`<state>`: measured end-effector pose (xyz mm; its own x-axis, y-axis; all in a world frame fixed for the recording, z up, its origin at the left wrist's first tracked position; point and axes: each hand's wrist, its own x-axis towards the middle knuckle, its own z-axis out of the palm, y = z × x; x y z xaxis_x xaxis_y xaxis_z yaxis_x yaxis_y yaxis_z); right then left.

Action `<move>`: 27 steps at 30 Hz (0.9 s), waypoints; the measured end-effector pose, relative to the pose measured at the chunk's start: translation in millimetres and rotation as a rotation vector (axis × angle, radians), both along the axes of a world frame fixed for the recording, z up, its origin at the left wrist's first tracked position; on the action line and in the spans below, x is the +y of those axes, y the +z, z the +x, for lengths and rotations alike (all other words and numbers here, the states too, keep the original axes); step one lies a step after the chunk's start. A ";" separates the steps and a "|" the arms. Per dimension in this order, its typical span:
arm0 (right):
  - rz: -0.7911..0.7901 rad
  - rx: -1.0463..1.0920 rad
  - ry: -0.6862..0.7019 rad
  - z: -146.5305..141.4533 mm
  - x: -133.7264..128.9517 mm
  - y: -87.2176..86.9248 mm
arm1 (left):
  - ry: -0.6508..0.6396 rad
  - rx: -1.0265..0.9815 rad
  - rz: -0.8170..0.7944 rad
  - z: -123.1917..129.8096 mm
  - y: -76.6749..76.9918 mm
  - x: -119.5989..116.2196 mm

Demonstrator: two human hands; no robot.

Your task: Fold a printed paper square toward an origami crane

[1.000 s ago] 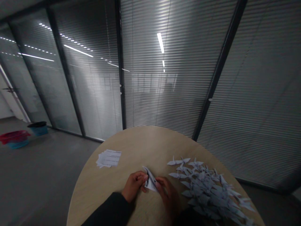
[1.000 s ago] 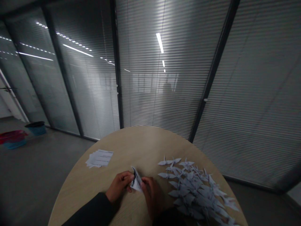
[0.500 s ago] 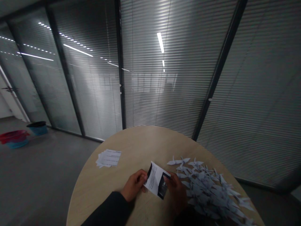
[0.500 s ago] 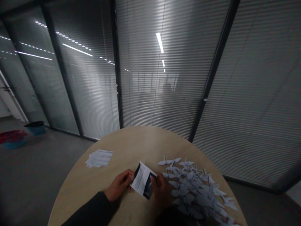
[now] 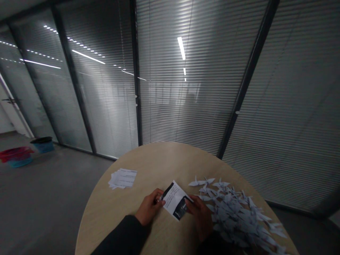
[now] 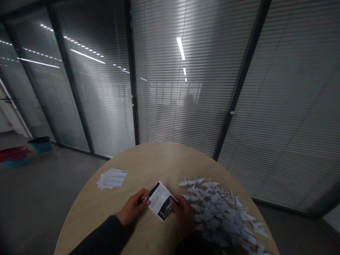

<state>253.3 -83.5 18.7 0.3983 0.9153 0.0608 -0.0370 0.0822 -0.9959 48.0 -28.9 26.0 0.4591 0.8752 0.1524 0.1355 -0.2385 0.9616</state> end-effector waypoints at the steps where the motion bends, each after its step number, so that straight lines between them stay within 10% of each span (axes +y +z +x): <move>1: -0.008 0.008 0.006 -0.3 -0.6 0.7 | 0.000 0.007 0.007 -0.3 -0.6 0.0; 27: -0.017 -0.080 0.036 0.4 -1.0 -3.4 | 0.034 -0.311 -0.310 4.6 10.0 -3.3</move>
<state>253.7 -84.6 15.3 0.3593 0.9302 0.0752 0.0400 0.0652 -0.9971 52.6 -32.3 36.0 0.4034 0.9150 0.0066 -0.1693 0.0676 0.9832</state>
